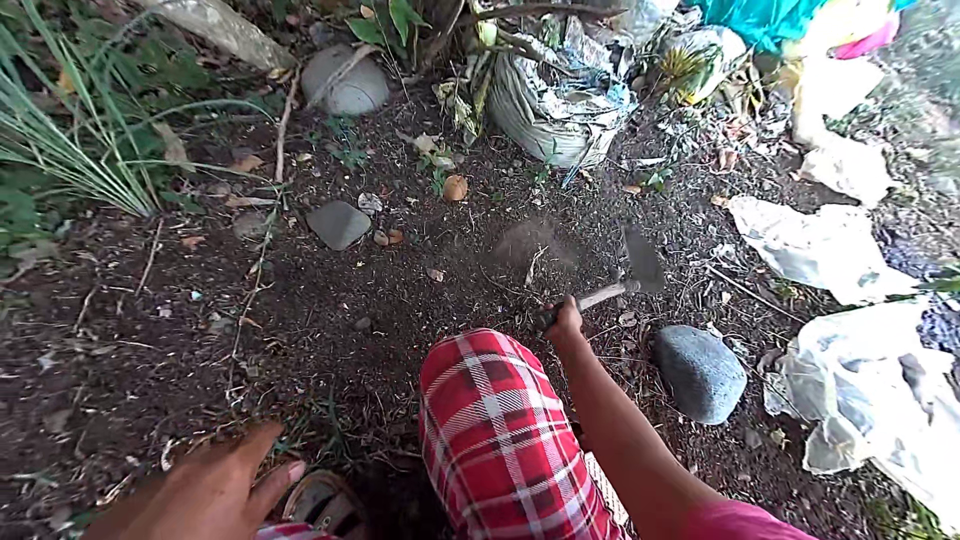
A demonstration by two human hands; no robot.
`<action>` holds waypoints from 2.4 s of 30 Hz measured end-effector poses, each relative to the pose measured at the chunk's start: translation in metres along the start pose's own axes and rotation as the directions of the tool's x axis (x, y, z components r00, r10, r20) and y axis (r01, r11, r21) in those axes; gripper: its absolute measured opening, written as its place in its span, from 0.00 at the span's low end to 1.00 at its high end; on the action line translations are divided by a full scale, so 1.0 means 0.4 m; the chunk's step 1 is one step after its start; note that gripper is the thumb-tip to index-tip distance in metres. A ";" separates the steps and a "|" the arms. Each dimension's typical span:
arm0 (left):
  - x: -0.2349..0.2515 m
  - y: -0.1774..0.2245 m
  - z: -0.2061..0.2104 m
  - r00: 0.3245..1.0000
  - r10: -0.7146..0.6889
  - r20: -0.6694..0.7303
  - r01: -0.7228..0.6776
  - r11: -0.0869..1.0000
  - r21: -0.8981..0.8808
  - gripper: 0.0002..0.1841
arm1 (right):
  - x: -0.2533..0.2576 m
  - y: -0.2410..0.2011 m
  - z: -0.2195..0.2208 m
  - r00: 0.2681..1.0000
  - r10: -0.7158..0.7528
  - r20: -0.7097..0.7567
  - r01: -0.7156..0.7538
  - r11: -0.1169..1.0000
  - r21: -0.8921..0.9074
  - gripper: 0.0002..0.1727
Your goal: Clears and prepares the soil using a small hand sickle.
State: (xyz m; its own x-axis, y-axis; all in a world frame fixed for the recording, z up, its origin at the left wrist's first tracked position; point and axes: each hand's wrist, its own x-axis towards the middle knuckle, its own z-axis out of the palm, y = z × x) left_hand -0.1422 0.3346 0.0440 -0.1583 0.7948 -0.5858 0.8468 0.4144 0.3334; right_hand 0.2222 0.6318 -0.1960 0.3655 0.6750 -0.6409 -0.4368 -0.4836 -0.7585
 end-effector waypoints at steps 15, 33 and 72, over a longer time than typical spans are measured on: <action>0.041 0.078 -0.042 0.994 -0.048 0.094 0.043 0.997 0.058 0.27 | -0.001 0.025 -0.031 0.986 0.110 0.121 -0.083 0.974 -0.209 0.17; 0.065 0.056 -0.050 0.991 -0.094 0.100 0.090 0.995 0.051 0.27 | 0.123 -0.023 0.224 0.978 0.091 0.190 -0.044 0.971 -0.237 0.18; 0.110 0.088 -0.055 0.968 -0.203 0.149 0.185 0.975 0.122 0.28 | 0.044 -0.060 -0.032 0.922 0.279 0.269 -0.046 0.767 -0.640 0.18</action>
State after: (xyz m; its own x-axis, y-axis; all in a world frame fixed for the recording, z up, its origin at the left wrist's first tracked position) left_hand -0.1306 0.3939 0.0462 -0.2494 0.6195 -0.7444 0.8583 0.4974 0.1264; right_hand 0.2496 0.6484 -0.1906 -0.0058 0.6369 -0.7709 0.1745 -0.7584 -0.6279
